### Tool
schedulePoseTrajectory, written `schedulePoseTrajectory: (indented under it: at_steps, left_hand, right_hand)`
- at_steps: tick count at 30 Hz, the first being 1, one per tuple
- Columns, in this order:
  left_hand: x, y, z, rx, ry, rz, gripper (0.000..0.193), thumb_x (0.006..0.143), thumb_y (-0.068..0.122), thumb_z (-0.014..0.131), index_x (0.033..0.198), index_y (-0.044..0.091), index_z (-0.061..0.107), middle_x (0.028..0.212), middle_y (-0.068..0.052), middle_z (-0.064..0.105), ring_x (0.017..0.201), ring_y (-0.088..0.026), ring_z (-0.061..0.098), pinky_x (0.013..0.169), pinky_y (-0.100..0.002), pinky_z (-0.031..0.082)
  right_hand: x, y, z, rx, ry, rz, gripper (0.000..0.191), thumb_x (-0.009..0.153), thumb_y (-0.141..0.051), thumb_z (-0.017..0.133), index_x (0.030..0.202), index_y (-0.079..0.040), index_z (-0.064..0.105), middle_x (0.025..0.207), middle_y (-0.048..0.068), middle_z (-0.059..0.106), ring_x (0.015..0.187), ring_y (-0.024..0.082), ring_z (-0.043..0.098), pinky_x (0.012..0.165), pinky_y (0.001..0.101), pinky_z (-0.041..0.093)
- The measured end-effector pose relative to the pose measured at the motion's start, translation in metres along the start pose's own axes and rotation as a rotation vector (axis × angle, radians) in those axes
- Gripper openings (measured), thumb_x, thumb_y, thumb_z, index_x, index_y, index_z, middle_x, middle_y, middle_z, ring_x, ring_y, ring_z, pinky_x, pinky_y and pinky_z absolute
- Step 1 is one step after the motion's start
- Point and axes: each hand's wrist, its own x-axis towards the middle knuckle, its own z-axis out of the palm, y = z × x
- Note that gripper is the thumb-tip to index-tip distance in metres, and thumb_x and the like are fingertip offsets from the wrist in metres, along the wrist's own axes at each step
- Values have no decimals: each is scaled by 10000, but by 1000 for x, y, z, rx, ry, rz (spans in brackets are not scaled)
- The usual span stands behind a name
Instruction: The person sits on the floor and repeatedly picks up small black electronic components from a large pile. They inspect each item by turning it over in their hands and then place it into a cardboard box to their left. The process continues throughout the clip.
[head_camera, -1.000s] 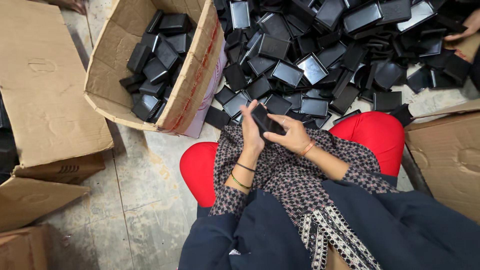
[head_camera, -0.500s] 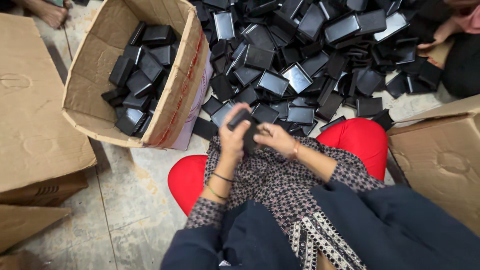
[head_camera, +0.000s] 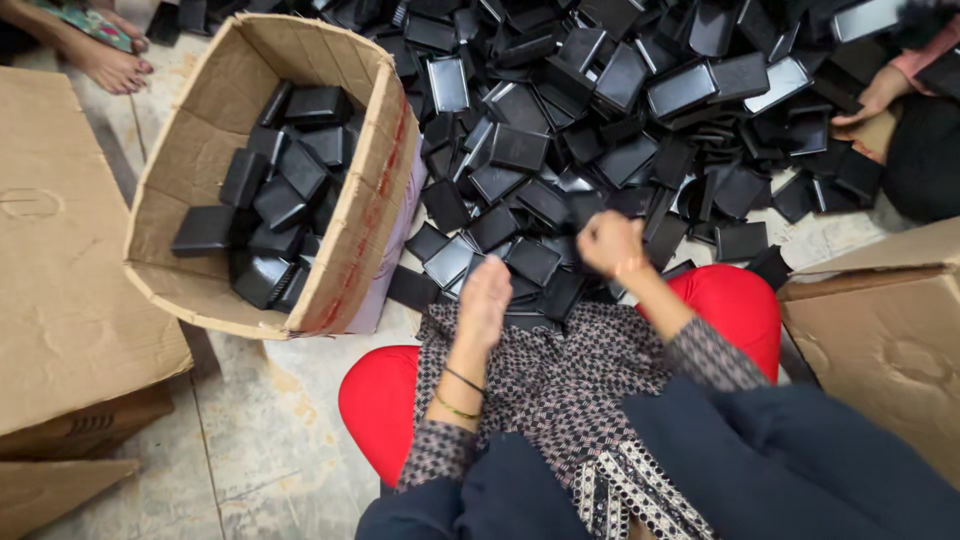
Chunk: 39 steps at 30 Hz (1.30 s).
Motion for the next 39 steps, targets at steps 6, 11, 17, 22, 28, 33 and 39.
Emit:
schedulePoseTrajectory:
  at_steps: [6,11,17,22,28,33,39]
  left_hand:
    - [17,-5,18,-1,90,164,650,888,100,704,1462,158,405,930,-108,646,824,-197,656,740,-368,575]
    - [11,48,5,-67,160,140,510,735,-52,614,1185,165,510,999,-48,703,917,-225,715,774,-407,594]
    - [-26,50,-9,96,211,6,162,916,247,705,1030,154,637,910,-79,684,789,-230,669,687,-387,536]
    - [-16,19,9,243,-1,39,193,958,267,721,1012,88,671,972,28,719,894,-75,660,822,-244,529]
    - [-4,8,47,502,11,213,513,1101,433,617,1202,-70,644,1127,-93,583,1018,-202,525,894,-364,443]
    - [-22,46,61,55,84,132,817,940,712,278,1418,110,556,1304,-120,637,1153,-257,639,1024,-400,517]
    - [-32,44,70,217,102,216,849,981,709,314,1443,43,566,1356,-129,615,1204,-237,607,1074,-387,484]
  right_hand:
    - [-28,-61,8,755,-414,-351,233,865,-302,740,846,-70,753,831,102,744,798,278,729,742,405,567]
    - [60,-39,43,101,99,-361,564,783,-199,783,1279,-21,582,1083,226,682,983,410,657,823,457,532]
    - [27,-29,43,726,-167,-89,642,864,-113,732,1436,-40,449,1185,218,634,1108,344,658,970,423,530]
    - [-38,-62,18,1476,-421,38,589,948,-207,727,1415,28,455,1291,151,634,1180,222,618,1035,371,504]
    - [-53,-81,-23,504,-40,-135,853,764,-212,884,1448,42,442,1253,197,617,1145,243,607,993,345,497]
    - [-71,-86,-18,1199,-296,-123,764,877,-117,788,1519,58,411,1442,154,573,1279,183,584,1094,323,471]
    - [-86,-89,-4,1223,-339,-136,751,869,-85,791,1515,58,435,1390,136,619,1222,160,614,1078,306,485]
